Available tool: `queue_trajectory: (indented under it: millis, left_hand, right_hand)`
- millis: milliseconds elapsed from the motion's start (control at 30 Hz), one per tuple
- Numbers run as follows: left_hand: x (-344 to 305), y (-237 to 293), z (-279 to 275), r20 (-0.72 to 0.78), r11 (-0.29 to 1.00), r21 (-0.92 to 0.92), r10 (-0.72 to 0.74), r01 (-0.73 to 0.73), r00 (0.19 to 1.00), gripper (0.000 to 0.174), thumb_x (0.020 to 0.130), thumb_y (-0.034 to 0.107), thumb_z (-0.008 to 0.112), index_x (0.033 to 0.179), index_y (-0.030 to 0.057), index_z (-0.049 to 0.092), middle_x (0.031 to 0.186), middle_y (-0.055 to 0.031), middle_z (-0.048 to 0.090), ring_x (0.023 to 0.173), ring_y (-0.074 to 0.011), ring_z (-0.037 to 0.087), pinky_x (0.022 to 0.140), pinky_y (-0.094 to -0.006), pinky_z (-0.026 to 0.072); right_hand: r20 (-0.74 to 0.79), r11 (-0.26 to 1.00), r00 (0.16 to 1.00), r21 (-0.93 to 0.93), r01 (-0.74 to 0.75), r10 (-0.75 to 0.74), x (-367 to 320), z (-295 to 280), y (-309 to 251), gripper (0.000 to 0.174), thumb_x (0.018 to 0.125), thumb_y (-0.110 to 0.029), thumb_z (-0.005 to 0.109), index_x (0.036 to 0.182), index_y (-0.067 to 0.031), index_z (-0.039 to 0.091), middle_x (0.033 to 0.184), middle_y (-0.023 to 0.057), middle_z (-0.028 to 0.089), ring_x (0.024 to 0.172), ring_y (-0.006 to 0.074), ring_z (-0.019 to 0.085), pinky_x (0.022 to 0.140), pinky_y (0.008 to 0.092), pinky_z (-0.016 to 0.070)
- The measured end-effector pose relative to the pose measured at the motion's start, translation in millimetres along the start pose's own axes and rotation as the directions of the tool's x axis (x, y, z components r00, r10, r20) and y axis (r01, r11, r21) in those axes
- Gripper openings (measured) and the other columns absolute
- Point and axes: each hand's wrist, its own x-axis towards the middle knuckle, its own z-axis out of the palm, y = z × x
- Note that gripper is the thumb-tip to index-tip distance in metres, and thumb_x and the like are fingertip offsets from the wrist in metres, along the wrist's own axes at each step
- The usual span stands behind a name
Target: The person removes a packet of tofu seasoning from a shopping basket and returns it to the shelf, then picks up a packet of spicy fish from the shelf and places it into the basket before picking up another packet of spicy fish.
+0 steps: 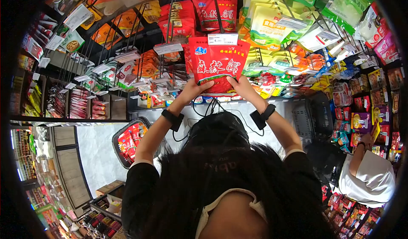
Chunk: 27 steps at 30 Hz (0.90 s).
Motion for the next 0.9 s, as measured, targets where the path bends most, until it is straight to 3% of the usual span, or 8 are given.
queue_trajectory:
  millis: [133,233,333,500,700,733,833,900]
  left_hand:
    - [-19,6,-3,0.009,0.998,0.055,-0.024,0.023,1.0,0.037,0.08,0.023,0.066,0.108,0.0011,0.054,0.095,-0.0055,0.061,0.079,-0.0109,0.058,0.068,-0.025,0.0479]
    - [-31,-4,-11,0.019,1.0,0.023,-0.01,0.01,1.0,0.038,0.08,0.021,0.065,0.109,0.0011,0.052,0.098,-0.0056,0.06,0.085,-0.0118,0.057,0.071,-0.0258,0.0484]
    - [-48,-3,-20,0.022,0.999,0.003,-0.041,0.041,0.999,0.036,0.08,0.021,0.066,0.108,0.0025,0.054,0.097,-0.0039,0.06,0.083,-0.0101,0.057,0.069,-0.0247,0.0471]
    - [-84,-8,-46,0.084,0.999,0.031,-0.024,0.021,0.996,0.036,0.08,0.024,0.066,0.107,0.0038,0.055,0.095,-0.0024,0.06,0.081,-0.0087,0.056,0.069,-0.0238,0.0456]
    - [-147,-15,-72,0.033,0.997,0.059,-0.051,0.049,0.998,0.035,0.079,0.029,0.065,0.104,0.0064,0.056,0.082,0.0012,0.058,0.064,-0.0054,0.053,0.054,-0.0203,0.0442]
    - [-157,-17,-75,0.026,0.998,0.057,-0.041,0.039,0.999,0.035,0.079,0.03,0.065,0.104,0.0065,0.056,0.082,0.0013,0.058,0.064,-0.0054,0.053,0.054,-0.0202,0.044]
    - [-182,-32,-96,0.076,0.983,0.105,-0.159,0.15,0.984,0.037,0.08,0.026,0.066,0.108,0.0045,0.056,0.091,-0.0011,0.061,0.077,-0.0082,0.056,0.066,-0.0236,0.0458]
    - [-201,-35,-99,0.059,0.988,0.089,-0.128,0.123,0.99,0.036,0.08,0.026,0.065,0.108,0.0042,0.056,0.094,-0.0018,0.061,0.079,-0.0087,0.057,0.067,-0.0241,0.0466]
  right_hand:
    - [0.0,0.998,0.999,-0.041,0.051,-0.051,-12,13,2,0.027,0.084,-0.022,0.055,0.102,-0.001,0.055,0.092,0.021,0.06,0.086,0.0366,0.057,0.074,0.0396,0.0438]
    - [0.044,0.997,0.996,-0.023,-0.08,0.081,-19,28,4,0.027,0.085,-0.022,0.054,0.102,-0.0004,0.055,0.092,0.0207,0.061,0.086,0.0362,0.057,0.074,0.0388,0.0437]
    - [-0.012,0.999,0.999,-0.008,0.038,-0.038,-27,49,-1,0.028,0.085,-0.022,0.053,0.102,-0.0002,0.055,0.09,0.02,0.061,0.086,0.0356,0.058,0.075,0.038,0.0437]
    - [0.046,0.99,0.988,-0.004,-0.144,0.144,-49,82,-29,0.028,0.086,-0.022,0.053,0.102,0.0002,0.055,0.091,0.0199,0.062,0.087,0.0346,0.058,0.076,0.0372,0.0434]
    - [0.095,0.949,0.948,0.051,-0.31,0.304,-85,133,-68,0.028,0.086,-0.022,0.053,0.103,0.0,0.055,0.091,0.0189,0.062,0.086,0.0319,0.059,0.076,0.0362,0.0432]
    - [0.058,0.975,0.976,0.062,-0.212,0.208,-92,146,-63,0.027,0.087,-0.021,0.052,0.103,0.0001,0.055,0.091,0.0182,0.062,0.085,0.0302,0.059,0.076,0.0357,0.0433]
    - [0.056,0.977,0.985,0.134,-0.169,0.163,-114,173,-72,0.027,0.087,-0.02,0.051,0.103,0.0005,0.055,0.091,0.018,0.062,0.085,0.0298,0.059,0.076,0.0355,0.0433]
    - [0.083,0.97,0.978,0.131,-0.203,0.193,-123,184,-82,0.025,0.087,-0.018,0.051,0.103,0.0008,0.055,0.092,0.0176,0.062,0.086,0.0294,0.059,0.078,0.0353,0.043]
